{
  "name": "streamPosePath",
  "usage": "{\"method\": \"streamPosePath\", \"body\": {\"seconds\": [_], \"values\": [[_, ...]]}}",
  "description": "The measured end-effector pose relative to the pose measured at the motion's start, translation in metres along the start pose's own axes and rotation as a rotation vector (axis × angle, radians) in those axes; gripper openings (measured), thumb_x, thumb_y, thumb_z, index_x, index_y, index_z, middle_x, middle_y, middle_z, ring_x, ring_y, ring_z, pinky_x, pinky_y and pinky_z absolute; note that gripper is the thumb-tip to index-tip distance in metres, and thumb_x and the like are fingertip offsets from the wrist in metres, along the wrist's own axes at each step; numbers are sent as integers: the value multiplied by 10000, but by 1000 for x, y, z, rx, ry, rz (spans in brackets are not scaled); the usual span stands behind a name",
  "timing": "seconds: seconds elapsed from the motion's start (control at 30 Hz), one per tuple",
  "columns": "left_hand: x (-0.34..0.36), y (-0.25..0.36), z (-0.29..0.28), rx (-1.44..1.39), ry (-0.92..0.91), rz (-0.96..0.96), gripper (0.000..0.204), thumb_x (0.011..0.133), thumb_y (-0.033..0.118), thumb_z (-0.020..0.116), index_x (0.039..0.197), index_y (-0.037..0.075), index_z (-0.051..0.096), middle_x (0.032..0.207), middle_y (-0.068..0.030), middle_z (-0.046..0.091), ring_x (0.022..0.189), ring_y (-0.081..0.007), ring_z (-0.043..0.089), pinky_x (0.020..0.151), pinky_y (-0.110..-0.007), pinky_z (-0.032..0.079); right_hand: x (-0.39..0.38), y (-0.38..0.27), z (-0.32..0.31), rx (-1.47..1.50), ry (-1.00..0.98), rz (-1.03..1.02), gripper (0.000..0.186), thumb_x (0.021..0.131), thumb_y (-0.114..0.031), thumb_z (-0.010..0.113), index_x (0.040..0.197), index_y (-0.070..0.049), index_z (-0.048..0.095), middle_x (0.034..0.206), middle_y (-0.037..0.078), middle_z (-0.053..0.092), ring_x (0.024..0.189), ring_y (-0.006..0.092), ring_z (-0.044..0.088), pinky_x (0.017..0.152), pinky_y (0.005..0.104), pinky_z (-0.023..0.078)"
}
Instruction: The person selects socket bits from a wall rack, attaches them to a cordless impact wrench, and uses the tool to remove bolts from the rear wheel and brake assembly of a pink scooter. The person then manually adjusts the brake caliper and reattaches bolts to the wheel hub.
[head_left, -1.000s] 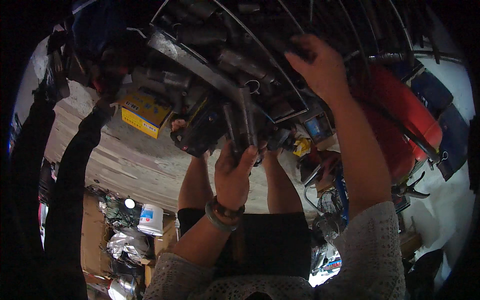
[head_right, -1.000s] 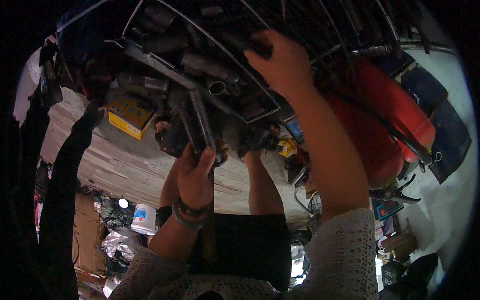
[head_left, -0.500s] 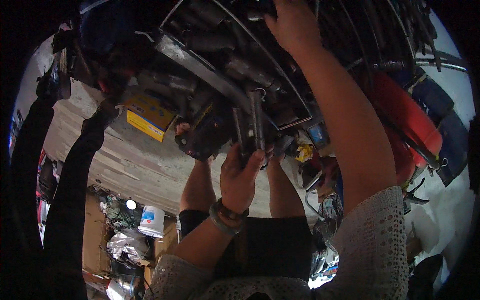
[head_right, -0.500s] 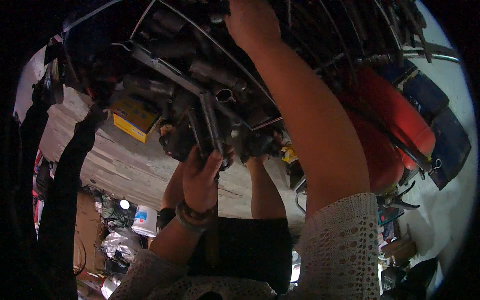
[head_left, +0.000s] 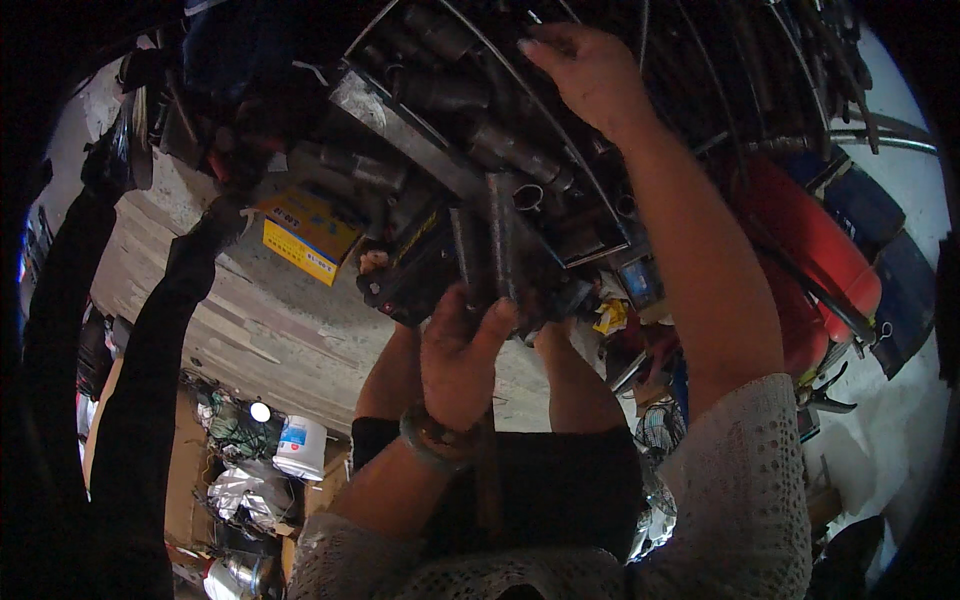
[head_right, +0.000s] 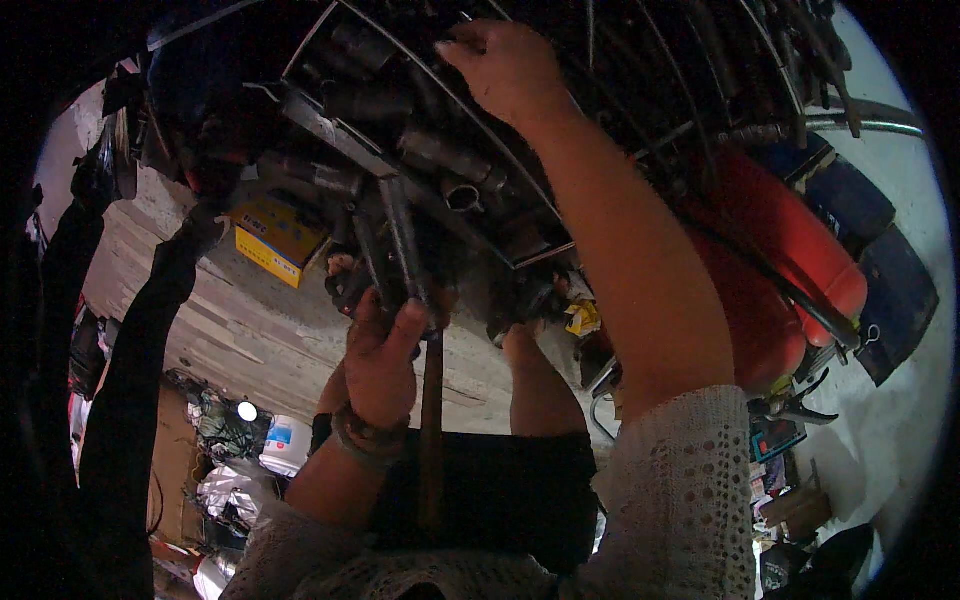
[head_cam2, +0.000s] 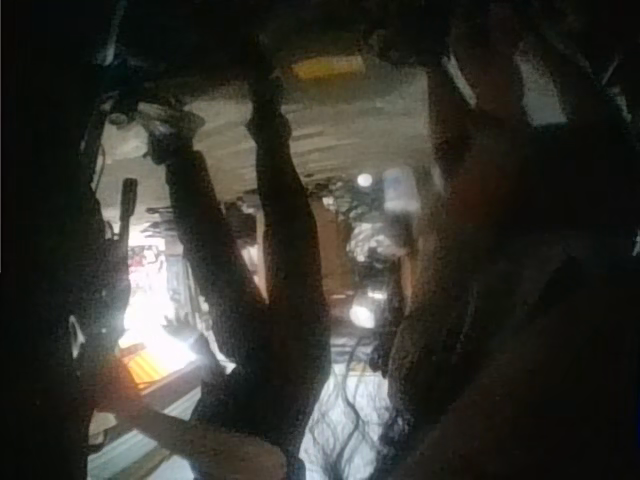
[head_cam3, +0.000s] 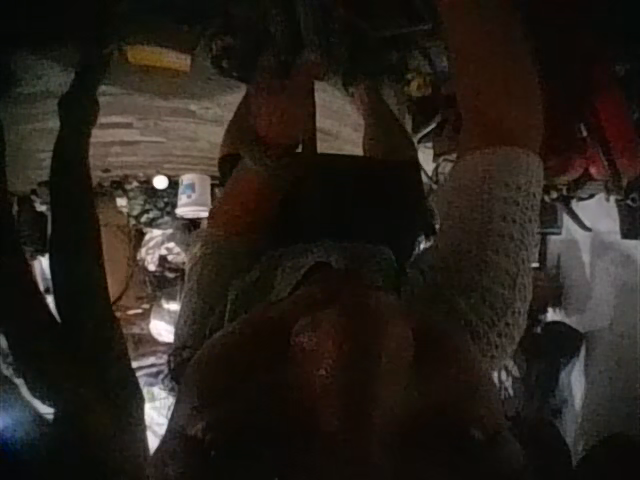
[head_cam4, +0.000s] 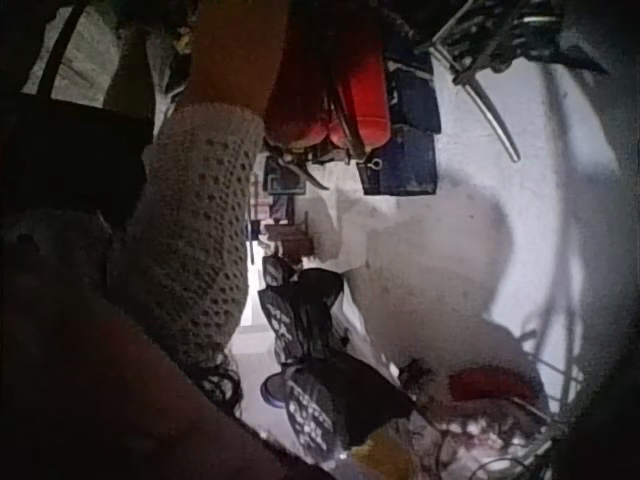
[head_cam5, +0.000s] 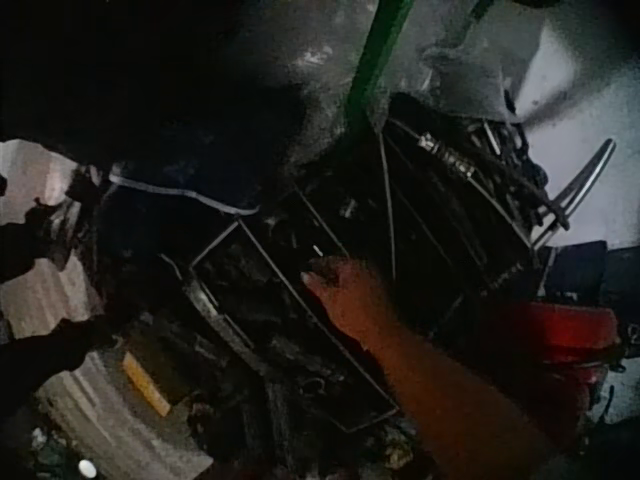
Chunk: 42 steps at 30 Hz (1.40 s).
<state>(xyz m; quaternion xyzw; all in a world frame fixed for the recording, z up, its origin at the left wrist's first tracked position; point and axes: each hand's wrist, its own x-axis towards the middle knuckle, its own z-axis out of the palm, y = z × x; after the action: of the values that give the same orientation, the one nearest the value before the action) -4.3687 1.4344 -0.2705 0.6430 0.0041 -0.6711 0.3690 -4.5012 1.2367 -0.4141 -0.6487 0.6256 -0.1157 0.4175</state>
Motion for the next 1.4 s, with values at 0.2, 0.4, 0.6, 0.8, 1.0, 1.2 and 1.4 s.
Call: {"method": "streamPosePath", "body": {"seconds": [0.2,0.4,0.6,0.8,1.0,1.2,1.4], "values": [[-1,17,-15,76,-55,45,253,878,73,572,1108,-20,520,976,-69,634,902,-124,585,827,-258,458,-21,9,-53,262,33,67,336,858,-279,590,1108,-57,628,951,41,654,837,116,583,771,258,454],[-1,6,-39,146,-115,-4,231,873,68,575,1087,-12,540,979,-77,642,902,-138,603,839,-274,469,-40,36,-69,323,80,128,293,850,-197,598,1116,-77,627,1003,44,643,856,110,573,793,253,434],[3,12,-32,138,-117,26,279,873,136,595,1113,5,534,950,-64,652,857,-116,597,776,-256,472,-9,35,-41,268,116,-92,253,836,-178,616,1076,-106,647,985,34,645,851,107,576,761,257,450],[-15,1,-40,129,-16,132,323,870,185,608,1125,6,524,950,-65,655,813,-99,570,752,-234,435,25,30,-28,-145,167,-492,289,781,-130,650,1068,-161,646,952,30,618,807,188,592,743,305,474],[-36,-13,-55,144,48,205,328,870,190,605,1123,-3,526,963,-59,646,838,-105,568,778,-240,428,41,5,-20,-493,366,-932,323,794,-129,634,1114,-171,615,983,66,601,835,227,592,798,327,472],[-47,-20,-49,67,119,219,439,831,159,614,1194,-5,430,968,-130,581,838,-210,552,774,-322,449,66,-7,-4,310,-236,-152,358,870,-211,562,1176,-30,525,1264,193,452,1192,352,390,948,458,375],[-50,-18,-49,68,84,226,505,828,164,618,1250,-4,398,974,-116,577,826,-199,553,746,-298,448,88,3,-5,-946,-92,-1241,188,842,-114,489,1001,-42,559,1249,165,457,1170,328,382,978,469,319]]}}
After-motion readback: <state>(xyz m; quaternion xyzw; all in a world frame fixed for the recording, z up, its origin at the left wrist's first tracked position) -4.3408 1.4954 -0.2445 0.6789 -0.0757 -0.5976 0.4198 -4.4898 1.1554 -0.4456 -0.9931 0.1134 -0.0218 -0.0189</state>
